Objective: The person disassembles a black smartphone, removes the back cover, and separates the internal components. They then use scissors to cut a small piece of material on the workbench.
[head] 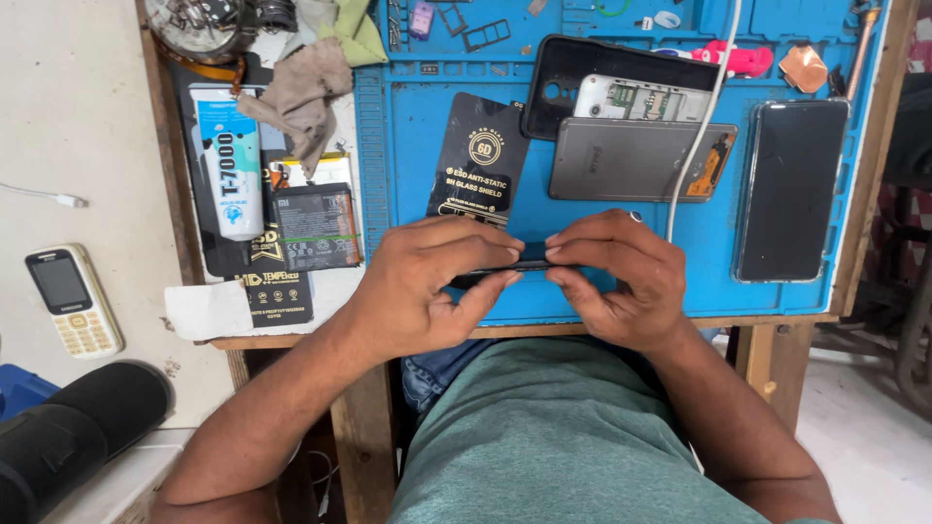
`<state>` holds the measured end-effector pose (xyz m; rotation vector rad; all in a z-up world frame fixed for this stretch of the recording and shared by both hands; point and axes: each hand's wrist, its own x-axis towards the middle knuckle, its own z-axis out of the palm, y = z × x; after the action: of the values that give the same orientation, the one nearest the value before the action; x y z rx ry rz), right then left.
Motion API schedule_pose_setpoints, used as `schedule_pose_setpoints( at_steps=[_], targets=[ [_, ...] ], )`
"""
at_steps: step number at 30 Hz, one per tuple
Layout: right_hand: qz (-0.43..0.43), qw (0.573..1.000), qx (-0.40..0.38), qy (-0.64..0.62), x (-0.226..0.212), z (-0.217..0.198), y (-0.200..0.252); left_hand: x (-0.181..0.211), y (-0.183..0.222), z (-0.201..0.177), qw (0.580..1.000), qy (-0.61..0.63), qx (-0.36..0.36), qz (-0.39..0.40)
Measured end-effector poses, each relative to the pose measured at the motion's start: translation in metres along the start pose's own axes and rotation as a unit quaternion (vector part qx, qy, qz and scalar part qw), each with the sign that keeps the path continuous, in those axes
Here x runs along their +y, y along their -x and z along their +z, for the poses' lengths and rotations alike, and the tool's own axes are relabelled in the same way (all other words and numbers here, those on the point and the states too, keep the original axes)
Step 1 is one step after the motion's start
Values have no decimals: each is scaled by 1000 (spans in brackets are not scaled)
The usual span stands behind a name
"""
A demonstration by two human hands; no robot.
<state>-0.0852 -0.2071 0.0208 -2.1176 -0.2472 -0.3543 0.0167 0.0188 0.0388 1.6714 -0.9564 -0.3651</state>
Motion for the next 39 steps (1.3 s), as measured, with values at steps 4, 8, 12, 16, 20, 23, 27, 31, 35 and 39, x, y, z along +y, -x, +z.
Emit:
schedule_pose_setpoints(
  at_steps=[4,8,12,16,20,23,27,31,35,39],
  targets=[
    [-12,1000,4,-14,1,1,-1,1,1,3,1000,-15,8,12],
    [-18,1000,-1,-13,0,1,-2,4,1,2,999,-33,11,21],
    [-3,999,17,-34,4,-11,4,4,-3,1,1000,-22,5,8],
    [29,997,49,-46,17,-26,15,3,-3,2,1000,-25,-1,3],
    [19,999,43,-23,20,-29,18,3,-4,1,1000,-26,-2,0],
    [10,999,33,-16,14,-30,14,2,-4,1,1000,-16,-6,-3],
    [-6,999,7,51,6,-23,4,-1,-7,-3,1000,-6,-1,-15],
    [23,998,31,57,7,-30,3,1,-7,-19,999,-7,-18,-39],
    [42,996,48,56,12,-44,7,-8,-8,-32,998,33,-39,-38],
    [45,993,50,93,3,-41,5,-13,-6,-34,996,46,-67,-43]
  ],
)
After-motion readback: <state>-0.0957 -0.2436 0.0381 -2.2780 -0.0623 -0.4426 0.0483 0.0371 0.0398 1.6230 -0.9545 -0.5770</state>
